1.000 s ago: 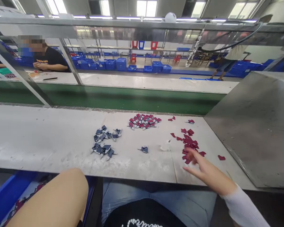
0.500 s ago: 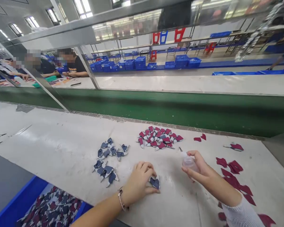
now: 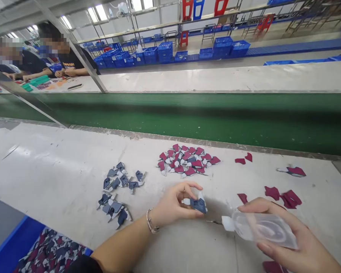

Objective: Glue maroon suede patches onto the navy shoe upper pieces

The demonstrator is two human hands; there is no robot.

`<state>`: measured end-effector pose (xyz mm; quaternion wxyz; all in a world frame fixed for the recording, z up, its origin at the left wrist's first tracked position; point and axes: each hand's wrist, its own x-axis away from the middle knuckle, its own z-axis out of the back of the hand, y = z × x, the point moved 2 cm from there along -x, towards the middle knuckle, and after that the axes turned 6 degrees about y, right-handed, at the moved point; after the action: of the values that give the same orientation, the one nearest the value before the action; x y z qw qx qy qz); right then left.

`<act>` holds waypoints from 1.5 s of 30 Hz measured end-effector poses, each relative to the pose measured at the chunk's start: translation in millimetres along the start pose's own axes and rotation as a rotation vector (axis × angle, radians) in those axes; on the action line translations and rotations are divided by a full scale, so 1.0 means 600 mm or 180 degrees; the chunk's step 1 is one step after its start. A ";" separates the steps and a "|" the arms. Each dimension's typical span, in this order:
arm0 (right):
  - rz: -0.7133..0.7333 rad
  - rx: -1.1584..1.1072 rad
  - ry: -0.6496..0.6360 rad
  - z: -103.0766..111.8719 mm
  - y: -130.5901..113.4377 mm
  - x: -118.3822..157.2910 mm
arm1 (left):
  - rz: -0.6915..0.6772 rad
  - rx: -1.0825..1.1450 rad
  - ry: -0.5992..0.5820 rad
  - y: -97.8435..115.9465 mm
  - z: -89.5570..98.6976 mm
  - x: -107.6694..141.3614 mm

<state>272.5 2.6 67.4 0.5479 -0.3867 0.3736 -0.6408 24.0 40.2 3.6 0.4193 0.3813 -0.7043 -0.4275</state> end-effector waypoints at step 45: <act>0.0946 0.0465 -0.0050 -0.020 -0.057 0.026 | 0.0680 0.0305 -0.1100 -0.017 -0.010 0.011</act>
<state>245.8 -7.9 94.6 0.6662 -0.2912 0.3748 -0.5752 29.1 29.0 -2.1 0.3166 0.2449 -0.8217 -0.4057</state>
